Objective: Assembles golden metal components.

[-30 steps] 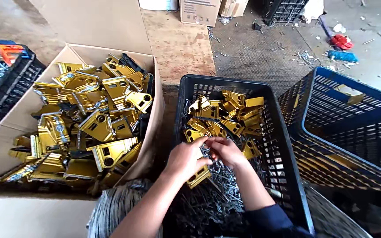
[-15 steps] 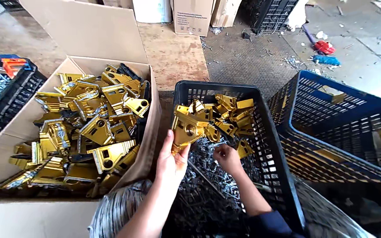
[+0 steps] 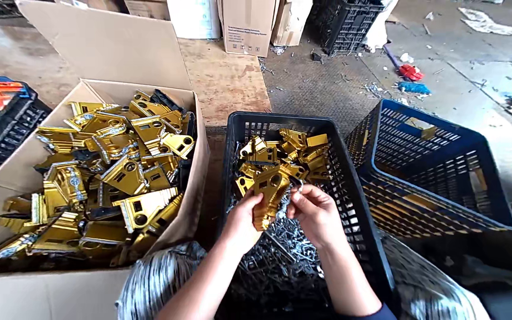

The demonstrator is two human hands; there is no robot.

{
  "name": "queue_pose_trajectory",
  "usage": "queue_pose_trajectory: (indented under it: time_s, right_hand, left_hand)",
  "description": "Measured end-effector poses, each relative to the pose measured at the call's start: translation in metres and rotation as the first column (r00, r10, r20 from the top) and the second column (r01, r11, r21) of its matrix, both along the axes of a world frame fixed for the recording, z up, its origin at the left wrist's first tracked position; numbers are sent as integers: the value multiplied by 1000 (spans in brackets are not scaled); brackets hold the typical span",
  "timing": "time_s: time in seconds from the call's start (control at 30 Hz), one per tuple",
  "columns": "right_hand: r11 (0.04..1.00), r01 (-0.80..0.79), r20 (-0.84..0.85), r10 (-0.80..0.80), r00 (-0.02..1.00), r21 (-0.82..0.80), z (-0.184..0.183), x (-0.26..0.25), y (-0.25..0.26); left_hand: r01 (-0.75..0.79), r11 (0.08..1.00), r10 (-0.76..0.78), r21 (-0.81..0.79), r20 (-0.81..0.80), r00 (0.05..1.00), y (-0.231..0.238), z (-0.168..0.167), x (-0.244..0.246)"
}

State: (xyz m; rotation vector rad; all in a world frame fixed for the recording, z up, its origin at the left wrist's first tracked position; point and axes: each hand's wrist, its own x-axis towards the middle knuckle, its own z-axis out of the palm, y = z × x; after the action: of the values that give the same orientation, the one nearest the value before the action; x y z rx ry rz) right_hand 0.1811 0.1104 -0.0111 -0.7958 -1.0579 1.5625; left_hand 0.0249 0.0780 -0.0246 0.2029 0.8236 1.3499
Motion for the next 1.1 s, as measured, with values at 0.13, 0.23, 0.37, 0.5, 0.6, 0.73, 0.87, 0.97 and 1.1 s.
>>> queue_pose_trajectory:
  time_s: [0.13,0.23,0.37,0.5,0.6,0.73,0.87,0.97,1.1]
  right_hand:
    - [996,74,7,-75,997,56,-8,-4,-5]
    - [929,145,108,-191,976,340,-24,-11,-8]
    - [565,93,263,-516,815,820,-41,-7,-2]
    - [603,147,259,-534,805,784,-49,-13,0]
    - [774,55,281,-294,913,631,-48,-13,-1]
    - [847,-113,253,-27,967,520,-37,-9,6]
    - [903,-279,340,162,926,327,-43,3,32]
    - [881,-469,881,270,389,-63,-69,27,50]
    - [836,-280,871,390,-300,-471,-119,16,22]
  left_hand:
    - [-24,997,31,-73,95,995,-1,7,2]
    - [70,993,-75,96,47,996,-8,0,2]
    - [306,917,-244,256,-246,938,-13,-8,-4]
    - [372,895,-259,247,-392,883,-9,-6,-9]
    - [407,878,-270,252,-442,855,-6,-8,-14]
    - [450,853,-306,264,-445,842,-6,-11,-17]
    - [321,932,-224,169,-430,875,-4,-9,-10]
    - [97,990,-43,103,-434,900,3,-6,-12]
    - [-131,991,135,39,-428,894,14,-1,-26]
